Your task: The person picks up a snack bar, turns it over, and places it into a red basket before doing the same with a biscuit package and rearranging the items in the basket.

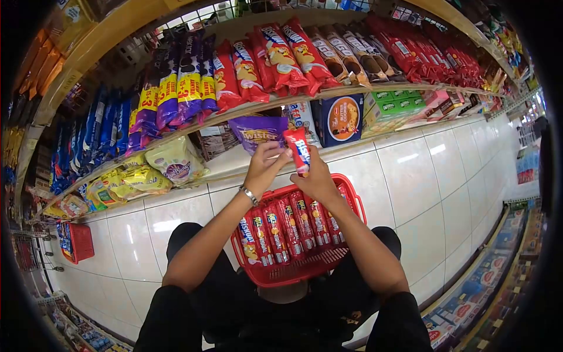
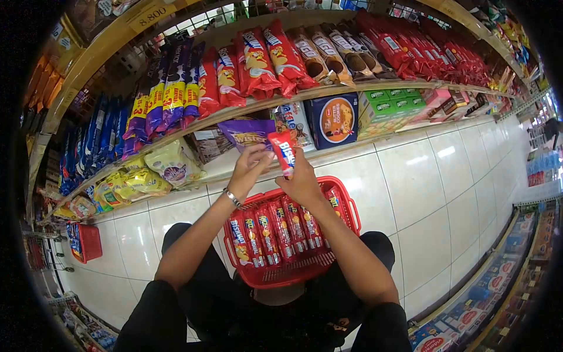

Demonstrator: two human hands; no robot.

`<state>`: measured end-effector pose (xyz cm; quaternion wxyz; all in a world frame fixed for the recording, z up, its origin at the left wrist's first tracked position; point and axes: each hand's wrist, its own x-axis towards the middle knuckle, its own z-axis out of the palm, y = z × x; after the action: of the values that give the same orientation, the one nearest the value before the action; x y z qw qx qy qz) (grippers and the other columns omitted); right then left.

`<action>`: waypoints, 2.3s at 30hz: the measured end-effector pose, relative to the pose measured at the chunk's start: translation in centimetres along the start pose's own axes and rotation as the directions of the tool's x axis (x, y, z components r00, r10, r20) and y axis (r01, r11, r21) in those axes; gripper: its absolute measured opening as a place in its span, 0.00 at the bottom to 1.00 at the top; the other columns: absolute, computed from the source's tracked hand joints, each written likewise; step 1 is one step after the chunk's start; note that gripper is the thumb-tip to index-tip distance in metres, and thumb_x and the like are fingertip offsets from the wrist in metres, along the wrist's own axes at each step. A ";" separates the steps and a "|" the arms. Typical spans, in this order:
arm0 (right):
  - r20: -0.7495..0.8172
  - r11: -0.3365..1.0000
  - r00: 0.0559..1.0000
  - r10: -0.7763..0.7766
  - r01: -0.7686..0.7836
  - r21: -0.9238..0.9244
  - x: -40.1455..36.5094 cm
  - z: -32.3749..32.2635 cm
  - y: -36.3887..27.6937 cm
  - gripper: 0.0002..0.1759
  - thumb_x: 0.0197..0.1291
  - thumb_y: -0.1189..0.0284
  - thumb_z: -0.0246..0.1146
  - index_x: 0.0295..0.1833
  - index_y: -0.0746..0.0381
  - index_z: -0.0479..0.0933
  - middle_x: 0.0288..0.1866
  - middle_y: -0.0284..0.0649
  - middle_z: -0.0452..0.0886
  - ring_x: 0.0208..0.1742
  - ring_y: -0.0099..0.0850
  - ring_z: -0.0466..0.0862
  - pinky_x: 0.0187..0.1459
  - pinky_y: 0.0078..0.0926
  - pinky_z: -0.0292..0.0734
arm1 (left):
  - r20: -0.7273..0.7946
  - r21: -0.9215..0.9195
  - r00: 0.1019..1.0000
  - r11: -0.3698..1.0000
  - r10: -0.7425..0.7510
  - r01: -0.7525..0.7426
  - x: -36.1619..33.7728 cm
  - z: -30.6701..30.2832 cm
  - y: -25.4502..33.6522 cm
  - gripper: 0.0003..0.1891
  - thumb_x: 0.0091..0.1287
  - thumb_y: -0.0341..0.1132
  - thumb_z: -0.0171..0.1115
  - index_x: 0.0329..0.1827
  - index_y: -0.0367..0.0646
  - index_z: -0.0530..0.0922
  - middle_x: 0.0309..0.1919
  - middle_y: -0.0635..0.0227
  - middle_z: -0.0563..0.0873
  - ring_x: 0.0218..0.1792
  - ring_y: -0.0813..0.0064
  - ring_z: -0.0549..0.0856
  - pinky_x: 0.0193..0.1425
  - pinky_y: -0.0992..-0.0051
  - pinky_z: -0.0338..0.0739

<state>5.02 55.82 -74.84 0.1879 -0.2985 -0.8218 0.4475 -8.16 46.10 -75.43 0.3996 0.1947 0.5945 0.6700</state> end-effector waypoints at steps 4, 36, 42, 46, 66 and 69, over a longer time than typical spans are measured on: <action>0.181 0.992 0.983 -0.002 -0.020 0.122 0.3 -0.2 -1.1 0.44 0.41 0.73 0.74 0.65 0.67 0.62 0.47 0.54 0.80 0.49 0.46 0.82 0.49 0.36 0.77 | 0.150 0.072 0.988 0.997 -0.043 0.032 1.8 -1.3 -0.9 0.23 0.65 0.43 0.69 0.57 0.39 0.74 0.50 0.62 0.81 0.51 0.74 0.82 0.54 0.74 0.77; -0.593 0.356 0.152 -0.791 0.902 -0.244 -12.8 -22.7 -20.5 0.61 0.45 0.45 0.75 0.77 0.60 0.49 0.70 0.46 0.65 0.69 0.36 0.65 0.58 0.46 0.73 | 0.021 -0.072 0.996 0.993 -0.091 0.092 3.3 -1.4 -2.4 0.16 0.70 0.43 0.62 0.52 0.42 0.76 0.40 0.71 0.85 0.40 0.81 0.85 0.41 0.77 0.83; -0.563 0.311 0.139 -0.815 0.924 -0.222 -12.8 -19.9 -20.9 0.63 0.44 0.44 0.75 0.77 0.60 0.48 0.71 0.46 0.64 0.70 0.36 0.65 0.58 0.47 0.72 | 0.056 -0.084 0.994 0.992 -0.089 0.094 3.5 -0.9 -2.8 0.14 0.69 0.38 0.62 0.52 0.40 0.76 0.42 0.66 0.86 0.39 0.79 0.85 0.41 0.77 0.83; -0.586 0.263 0.081 -0.806 0.936 -0.232 -13.7 -18.7 -19.8 0.64 0.42 0.43 0.75 0.77 0.60 0.47 0.71 0.46 0.64 0.70 0.37 0.64 0.59 0.47 0.72 | 0.057 0.004 0.995 0.996 -0.086 0.086 3.7 -1.8 -2.8 0.17 0.70 0.39 0.62 0.56 0.40 0.74 0.42 0.68 0.86 0.41 0.82 0.85 0.43 0.79 0.81; -0.606 0.264 0.116 -0.787 0.951 -0.161 -12.4 -17.2 -19.8 0.70 0.37 0.40 0.76 0.78 0.58 0.42 0.73 0.46 0.61 0.71 0.39 0.62 0.60 0.50 0.70 | 0.077 0.105 0.994 0.992 -0.079 0.070 3.5 -2.0 -2.1 0.17 0.71 0.39 0.61 0.58 0.40 0.74 0.43 0.68 0.86 0.42 0.82 0.85 0.43 0.76 0.84; -0.619 0.261 0.123 -0.775 0.956 -0.136 -12.1 -17.3 -19.8 0.71 0.36 0.40 0.76 0.78 0.58 0.41 0.73 0.46 0.61 0.72 0.39 0.62 0.61 0.50 0.70 | 0.130 0.003 0.988 0.996 -0.084 0.085 3.3 -1.7 -2.0 0.17 0.71 0.38 0.60 0.58 0.40 0.74 0.45 0.67 0.86 0.45 0.80 0.85 0.46 0.76 0.83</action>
<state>17.72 50.29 -49.41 0.6943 0.1582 -0.6558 0.2507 -10.78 47.53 -78.43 0.4657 0.2119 0.5743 0.6391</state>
